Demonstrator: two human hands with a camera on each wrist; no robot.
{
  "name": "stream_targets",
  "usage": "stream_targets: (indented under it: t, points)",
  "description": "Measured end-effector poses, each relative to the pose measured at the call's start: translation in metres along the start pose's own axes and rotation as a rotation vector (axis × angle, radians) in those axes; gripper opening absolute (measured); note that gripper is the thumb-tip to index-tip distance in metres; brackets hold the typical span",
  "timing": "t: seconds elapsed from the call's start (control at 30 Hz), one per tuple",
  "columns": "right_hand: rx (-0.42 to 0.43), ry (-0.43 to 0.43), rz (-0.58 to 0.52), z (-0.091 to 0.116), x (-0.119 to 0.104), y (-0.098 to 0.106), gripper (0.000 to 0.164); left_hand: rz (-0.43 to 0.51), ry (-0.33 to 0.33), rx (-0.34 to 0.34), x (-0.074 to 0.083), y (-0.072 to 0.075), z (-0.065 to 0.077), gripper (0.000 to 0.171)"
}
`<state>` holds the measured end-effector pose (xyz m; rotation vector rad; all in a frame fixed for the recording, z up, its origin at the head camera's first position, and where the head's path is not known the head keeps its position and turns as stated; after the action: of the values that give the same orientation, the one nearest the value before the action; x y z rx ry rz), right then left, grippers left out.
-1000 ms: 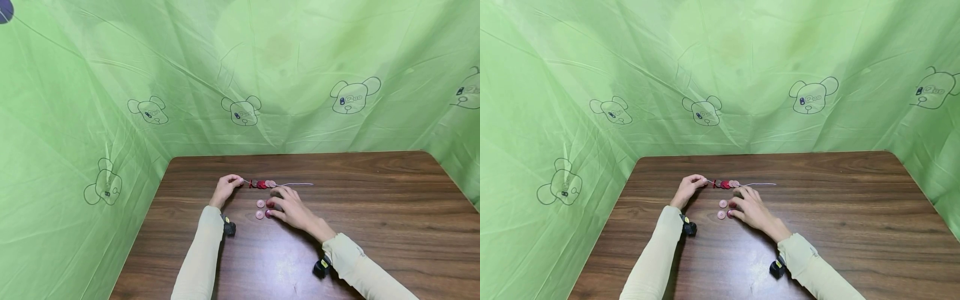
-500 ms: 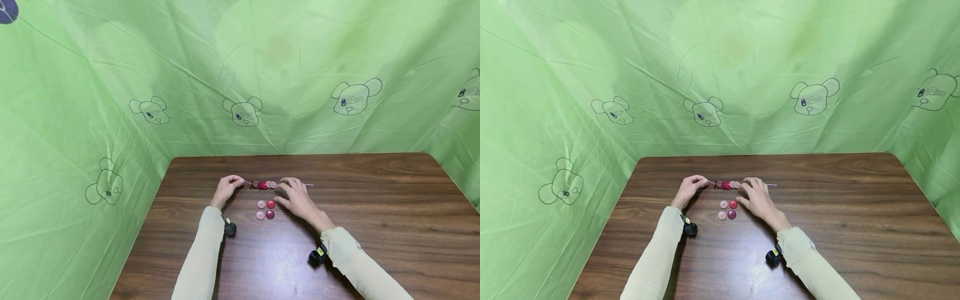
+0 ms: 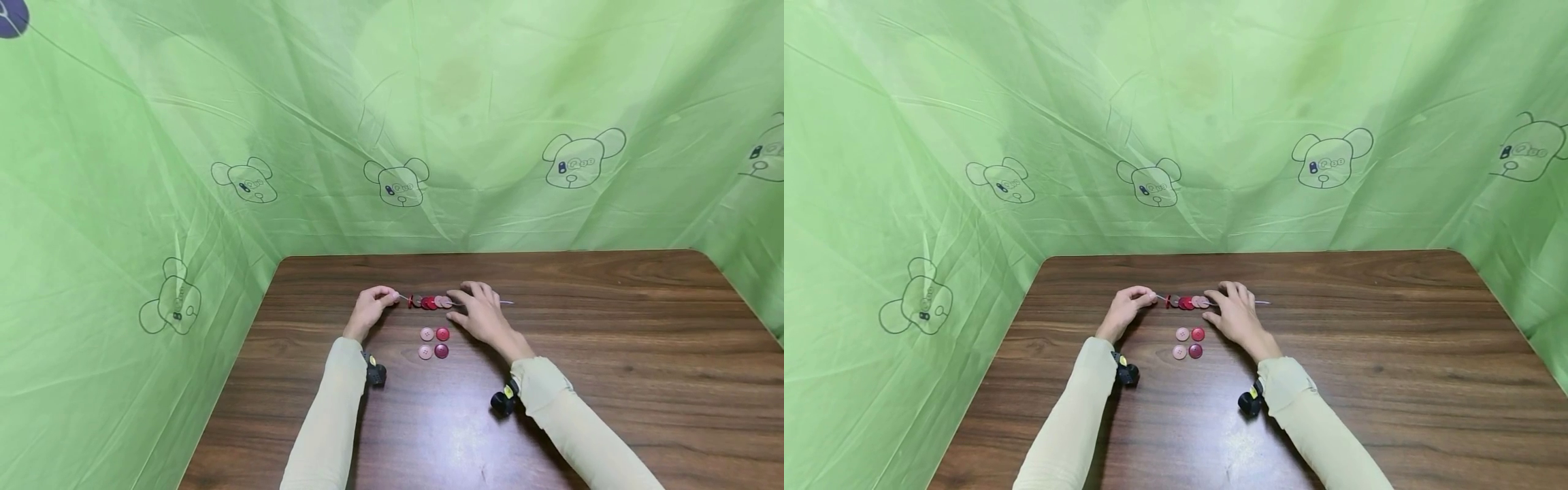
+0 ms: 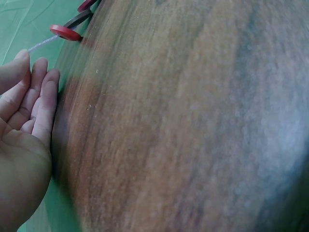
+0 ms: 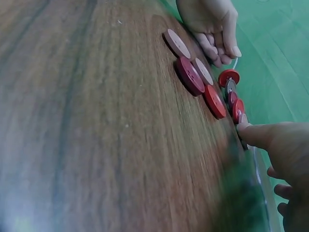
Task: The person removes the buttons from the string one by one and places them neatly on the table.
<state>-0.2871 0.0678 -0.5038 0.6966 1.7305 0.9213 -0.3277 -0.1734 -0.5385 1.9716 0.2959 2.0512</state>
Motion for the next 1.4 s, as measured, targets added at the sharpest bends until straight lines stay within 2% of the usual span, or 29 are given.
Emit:
stream_targets:
  t: [0.23, 0.57, 0.73, 1.4]
  points:
    - [0.033, 0.004, 0.007, -0.006, 0.002, -0.005, 0.044, -0.007, 0.004, 0.007, 0.0, 0.0, 0.0, 0.012]
    - [0.036, 0.006, 0.016, -0.013, 0.001, -0.009, 0.034, 0.015, 0.019, 0.005, -0.001, 0.0, -0.001, 0.013]
    - [0.05, 0.011, 0.005, -0.011, 0.002, -0.009, 0.029, 0.017, 0.029, 0.008, -0.003, 0.0, -0.001, 0.011]
    - [0.066, -0.02, -0.048, -0.002, 0.014, 0.001, 0.027, 0.003, 0.021, 0.01, -0.002, 0.0, 0.0, 0.011]
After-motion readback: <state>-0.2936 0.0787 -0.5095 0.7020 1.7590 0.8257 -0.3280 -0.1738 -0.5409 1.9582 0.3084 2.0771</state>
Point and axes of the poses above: each hand's wrist, its own z-axis away from the middle knuckle, its own y-axis out of the back of the hand, x = y × z, the point moved 8 cm from there along -z, towards the middle knuckle, and after that the axes turned 3 degrees about -y, right-handed, at the moved point
